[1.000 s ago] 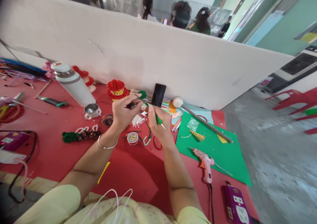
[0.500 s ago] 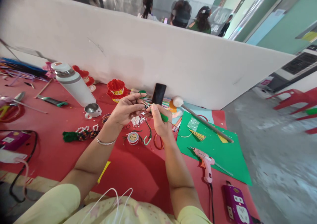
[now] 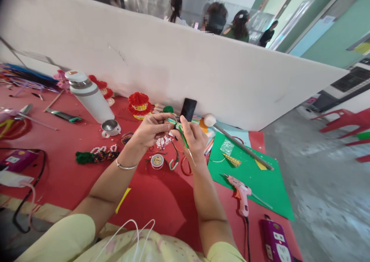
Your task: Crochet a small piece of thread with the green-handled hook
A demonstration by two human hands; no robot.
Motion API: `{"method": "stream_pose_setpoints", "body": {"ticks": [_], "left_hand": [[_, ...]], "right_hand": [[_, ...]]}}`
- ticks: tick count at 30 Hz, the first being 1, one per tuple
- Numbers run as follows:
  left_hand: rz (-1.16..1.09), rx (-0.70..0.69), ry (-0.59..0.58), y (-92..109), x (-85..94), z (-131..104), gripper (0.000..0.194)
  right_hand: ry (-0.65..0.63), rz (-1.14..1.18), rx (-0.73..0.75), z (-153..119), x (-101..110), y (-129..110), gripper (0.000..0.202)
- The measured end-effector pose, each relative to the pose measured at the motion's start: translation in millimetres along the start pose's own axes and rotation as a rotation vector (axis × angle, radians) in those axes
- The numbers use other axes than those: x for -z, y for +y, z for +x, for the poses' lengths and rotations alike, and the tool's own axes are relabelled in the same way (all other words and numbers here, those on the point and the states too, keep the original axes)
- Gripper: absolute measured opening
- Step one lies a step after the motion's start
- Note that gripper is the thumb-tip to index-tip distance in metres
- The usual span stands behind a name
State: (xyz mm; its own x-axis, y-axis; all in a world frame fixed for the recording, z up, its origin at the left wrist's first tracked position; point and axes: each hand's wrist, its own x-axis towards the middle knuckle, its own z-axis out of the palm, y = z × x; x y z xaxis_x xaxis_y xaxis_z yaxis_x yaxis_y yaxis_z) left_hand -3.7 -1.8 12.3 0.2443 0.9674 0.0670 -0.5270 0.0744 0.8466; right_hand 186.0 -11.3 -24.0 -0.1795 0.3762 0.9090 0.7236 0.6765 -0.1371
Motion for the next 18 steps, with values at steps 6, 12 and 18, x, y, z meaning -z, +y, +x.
{"method": "stream_pose_setpoints", "body": {"ticks": [6,12,18], "left_hand": [[-0.030,-0.054,0.063,3,6.5,2,0.048],[-0.023,0.102,-0.122,2,5.8,-1,0.038],[0.041,-0.072,0.014,4,5.5,1,0.041]], "right_hand": [[-0.022,0.397,-0.098,8,3,-6,0.031],[-0.076,0.916,-0.400,12,-2,-12,0.022],[-0.126,1.280,-0.608,17,2,-24,0.021]]}}
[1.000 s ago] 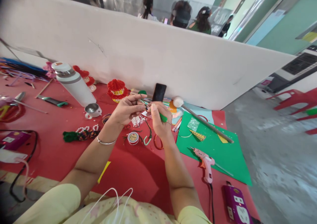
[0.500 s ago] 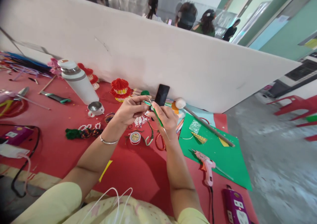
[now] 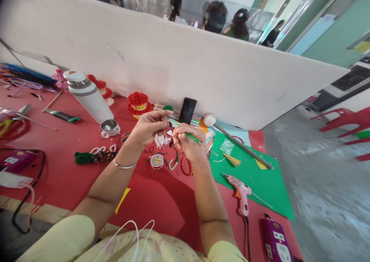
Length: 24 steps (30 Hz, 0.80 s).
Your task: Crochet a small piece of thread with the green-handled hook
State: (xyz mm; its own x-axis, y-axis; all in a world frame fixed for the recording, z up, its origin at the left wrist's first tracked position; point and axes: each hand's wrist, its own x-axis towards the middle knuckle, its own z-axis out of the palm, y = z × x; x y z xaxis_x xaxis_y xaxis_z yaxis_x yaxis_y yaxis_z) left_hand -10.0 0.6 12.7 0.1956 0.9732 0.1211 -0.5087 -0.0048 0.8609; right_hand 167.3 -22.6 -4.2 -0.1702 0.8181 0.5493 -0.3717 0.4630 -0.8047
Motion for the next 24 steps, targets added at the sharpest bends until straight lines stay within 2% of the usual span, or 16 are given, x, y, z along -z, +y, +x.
{"method": "stream_pose_setpoints", "body": {"ticks": [2,6,10,12,15,18,21,24], "left_hand": [[0.008,-0.012,0.017,2,-0.8,-1,0.040],[-0.033,0.017,-0.032,6,-2.8,-6,0.040],[-0.018,-0.011,-0.030,7,-1.8,-6,0.040],[0.004,-0.038,-0.020,7,-1.3,-4,0.040],[0.023,-0.059,-0.005,6,-2.1,-3,0.043],[0.054,-0.084,0.023,4,-3.5,-2,0.044],[0.069,-0.089,0.050,1,-4.1,0,0.041],[0.059,-0.072,0.057,-1,-4.1,1,0.043]], "right_hand": [[-0.035,-0.039,-0.045,-2,-1,-4,0.021],[-0.100,-0.158,-0.098,-5,5,-10,0.016],[-0.209,-0.009,-0.218,-3,17,-13,0.036],[-0.196,0.018,-0.283,-2,21,-13,0.042],[-0.114,-0.150,-0.325,0,22,-12,0.040],[-0.027,-0.521,-0.172,0,17,-10,0.048],[0.092,-0.919,0.127,0,11,-9,0.032],[0.132,-1.083,0.271,-1,7,-7,0.026]]}}
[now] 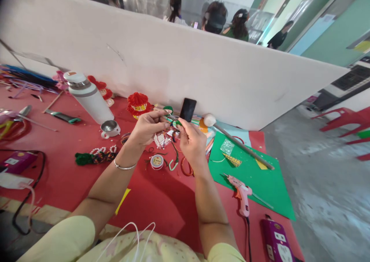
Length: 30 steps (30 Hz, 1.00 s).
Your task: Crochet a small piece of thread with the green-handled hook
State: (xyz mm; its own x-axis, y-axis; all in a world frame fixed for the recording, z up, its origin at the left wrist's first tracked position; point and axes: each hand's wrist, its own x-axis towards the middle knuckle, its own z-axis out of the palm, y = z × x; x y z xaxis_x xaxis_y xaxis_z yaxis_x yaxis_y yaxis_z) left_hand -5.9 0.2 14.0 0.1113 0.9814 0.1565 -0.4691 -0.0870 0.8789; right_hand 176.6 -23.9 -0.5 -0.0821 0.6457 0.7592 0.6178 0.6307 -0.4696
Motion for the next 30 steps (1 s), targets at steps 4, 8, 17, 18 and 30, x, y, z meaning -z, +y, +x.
{"method": "stream_pose_setpoints", "body": {"ticks": [4,8,17,18,30], "left_hand": [[-0.010,-0.002,0.018,-2,1.3,0,0.040],[0.018,-0.038,0.027,1,5.7,1,0.039],[0.014,-0.010,0.079,2,5.0,2,0.045],[0.015,-0.009,0.080,1,4.8,2,0.044],[-0.018,0.027,0.083,2,-0.3,0,0.033]], "right_hand": [[0.034,-0.066,0.008,-1,-1,-1,0.026],[-0.057,-0.071,0.024,4,12,1,0.026],[-0.189,-0.189,-0.022,8,31,24,0.026],[-0.214,-0.194,-0.029,8,30,25,0.027],[0.201,0.295,-0.095,-1,16,-1,0.053]]}}
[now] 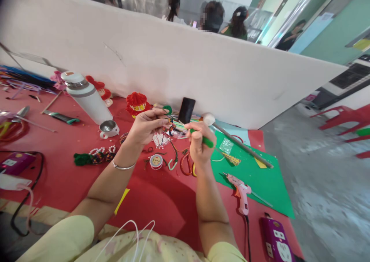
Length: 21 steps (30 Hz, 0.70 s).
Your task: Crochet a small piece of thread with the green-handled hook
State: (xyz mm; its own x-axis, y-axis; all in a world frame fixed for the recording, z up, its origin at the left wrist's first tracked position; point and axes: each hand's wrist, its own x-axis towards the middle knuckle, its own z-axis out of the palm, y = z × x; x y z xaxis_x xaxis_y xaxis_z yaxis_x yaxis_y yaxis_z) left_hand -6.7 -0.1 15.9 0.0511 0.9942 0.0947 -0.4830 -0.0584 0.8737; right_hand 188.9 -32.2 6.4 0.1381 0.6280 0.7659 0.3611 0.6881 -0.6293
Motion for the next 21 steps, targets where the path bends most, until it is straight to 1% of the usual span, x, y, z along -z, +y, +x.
{"method": "stream_pose_setpoints", "body": {"ticks": [3,4,8,11,16,21], "left_hand": [[-0.018,0.026,0.018,0,-0.6,-1,0.029],[-0.027,0.036,0.015,0,-0.4,-1,0.027],[-0.056,0.057,-0.014,0,1.2,0,0.023],[-0.100,0.069,-0.021,1,0.9,0,0.026],[-0.149,0.083,-0.030,1,-2.1,0,0.029],[-0.140,0.070,-0.027,-1,-1.6,1,0.028]], "right_hand": [[-0.145,0.043,0.037,-1,-6,-8,0.023],[-0.179,0.034,0.046,0,-7,-11,0.018],[-0.259,-0.035,0.106,1,-11,-19,0.020],[-0.238,-0.058,0.167,-1,-14,-18,0.020],[-0.201,-0.042,0.179,-3,-18,-13,0.020],[-0.181,-0.045,0.194,-4,-15,-10,0.021]]}}
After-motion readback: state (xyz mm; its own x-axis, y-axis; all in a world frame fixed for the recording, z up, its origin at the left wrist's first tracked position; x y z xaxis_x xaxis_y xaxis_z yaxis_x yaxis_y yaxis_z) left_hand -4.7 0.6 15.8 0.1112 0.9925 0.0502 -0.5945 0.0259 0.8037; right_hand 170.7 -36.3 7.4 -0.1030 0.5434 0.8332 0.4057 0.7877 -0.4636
